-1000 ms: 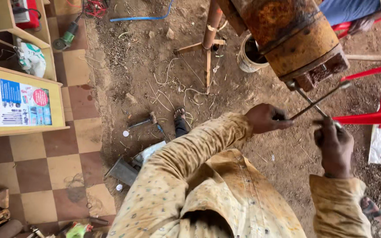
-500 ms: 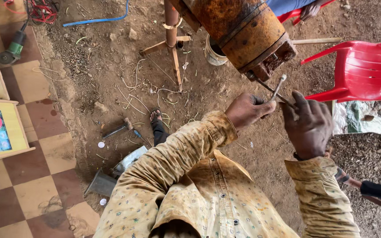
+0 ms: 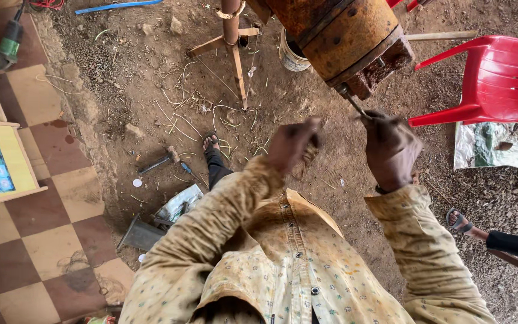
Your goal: The person inserts bolts into a large rusty pipe and tightens them with a T-handle wrench. They repeatedly pick up bolts, insert them into holes on the pipe, and use the wrench to secure them. The person also picks up pliers from a nearby table.
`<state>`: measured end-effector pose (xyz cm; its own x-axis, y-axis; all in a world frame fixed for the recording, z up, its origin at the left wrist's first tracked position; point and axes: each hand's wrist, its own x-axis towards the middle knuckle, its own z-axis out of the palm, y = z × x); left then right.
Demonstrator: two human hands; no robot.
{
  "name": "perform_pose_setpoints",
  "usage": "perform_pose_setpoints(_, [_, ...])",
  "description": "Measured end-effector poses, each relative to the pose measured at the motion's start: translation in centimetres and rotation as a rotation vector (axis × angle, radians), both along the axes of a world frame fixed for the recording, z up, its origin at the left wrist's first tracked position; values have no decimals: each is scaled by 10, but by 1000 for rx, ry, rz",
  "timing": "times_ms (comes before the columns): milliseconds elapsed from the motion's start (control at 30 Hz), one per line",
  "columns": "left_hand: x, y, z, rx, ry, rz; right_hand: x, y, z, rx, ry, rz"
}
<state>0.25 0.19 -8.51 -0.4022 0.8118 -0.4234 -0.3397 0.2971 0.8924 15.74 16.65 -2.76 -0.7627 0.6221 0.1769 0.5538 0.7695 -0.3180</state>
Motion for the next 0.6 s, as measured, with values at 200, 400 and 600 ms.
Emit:
perform_pose_setpoints(200, [-15,-12,-56,3,104,15,-3,14,8,-1387,160,-327])
perform_pose_setpoints(400, [7,61,1,-62,47,-365,-10,-5,24,-1243,423,-244])
perform_pose_setpoints(600, [16,99,25,550,-717,-192,-7,-21,33,-248,227,395])
